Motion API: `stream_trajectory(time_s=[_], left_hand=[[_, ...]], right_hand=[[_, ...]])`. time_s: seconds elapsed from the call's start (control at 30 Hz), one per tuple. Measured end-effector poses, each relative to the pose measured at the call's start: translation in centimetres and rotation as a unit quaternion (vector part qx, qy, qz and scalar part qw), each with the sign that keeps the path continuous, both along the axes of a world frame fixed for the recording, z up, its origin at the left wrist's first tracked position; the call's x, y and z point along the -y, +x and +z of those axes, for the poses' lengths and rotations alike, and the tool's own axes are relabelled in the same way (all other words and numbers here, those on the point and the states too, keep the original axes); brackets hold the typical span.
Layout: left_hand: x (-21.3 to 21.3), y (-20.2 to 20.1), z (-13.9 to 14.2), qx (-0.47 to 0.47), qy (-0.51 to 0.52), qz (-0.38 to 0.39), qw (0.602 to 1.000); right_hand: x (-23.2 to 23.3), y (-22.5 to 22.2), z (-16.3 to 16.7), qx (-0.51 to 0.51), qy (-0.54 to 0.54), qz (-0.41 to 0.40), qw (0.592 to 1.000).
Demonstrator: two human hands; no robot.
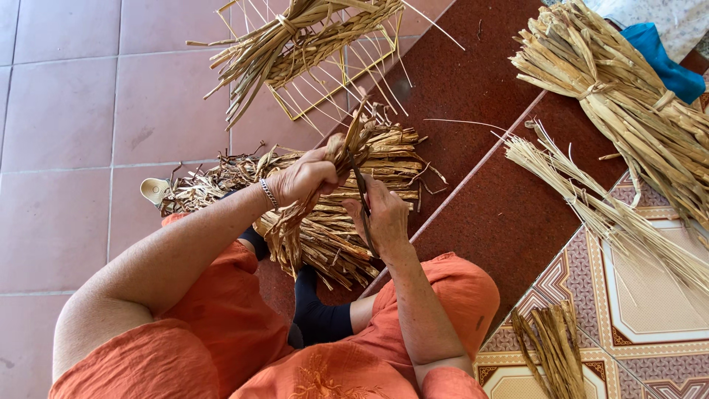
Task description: The person sits on the floor and processes dried palm leaves by hand, separating strands and trimming them with scissors. The person repeatedly picks up bundles, splits them, and cuts the ends to uniform length, placing trimmed pieces aside.
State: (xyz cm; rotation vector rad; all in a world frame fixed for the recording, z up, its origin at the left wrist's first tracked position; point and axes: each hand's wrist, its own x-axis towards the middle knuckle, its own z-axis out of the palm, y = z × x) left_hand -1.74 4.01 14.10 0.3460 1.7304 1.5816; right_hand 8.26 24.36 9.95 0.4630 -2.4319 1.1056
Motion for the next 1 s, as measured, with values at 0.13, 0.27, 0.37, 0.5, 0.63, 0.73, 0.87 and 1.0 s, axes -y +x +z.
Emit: stream_trajectory(time_s=[0.13,0.27,0.37,0.5,0.63,0.73,0.87,1.0], left_hand=[[-0.2,-0.1,-0.2,-0.035,0.052,-0.009,0.998],[-0.4,0.1,0.7,0.061,0.045,0.03,0.997],[0.2,0.3,1.8,-0.021,0.007,-0.003,1.0],[0.2,0.7,2.6,0.008,-0.096,0.047,0.994],[0.5,0.8,3.0,-0.173,-0.19,-0.009,0.966],[0.7,1.1,3.2,-0.224,-0.183,-0.022,0.957],[1.3,1.3,3.6,-0.25,-0.218,-0.037,0.943],[1.5,1.4,3.9,-0.282,-0.223,-0.058,0.931]], right_hand=[[0.1,0.1,-1.7,0.002,-0.047,0.021,0.999],[0.3,-0.3,-3.4,0.062,-0.165,0.036,0.984],[-0.7,-0.5,-3.5,0.152,-0.252,0.024,0.955],[-3.0,-0.8,-2.2,0.241,-0.418,0.114,0.869],[-4.0,-0.9,-0.6,0.292,-0.397,0.138,0.859],[-4.1,-0.7,0.1,0.291,-0.338,0.148,0.883],[-4.3,-0.6,-0.1,0.278,-0.287,0.147,0.905],[-4.4,-0.8,-1.6,0.269,-0.32,0.147,0.896]])
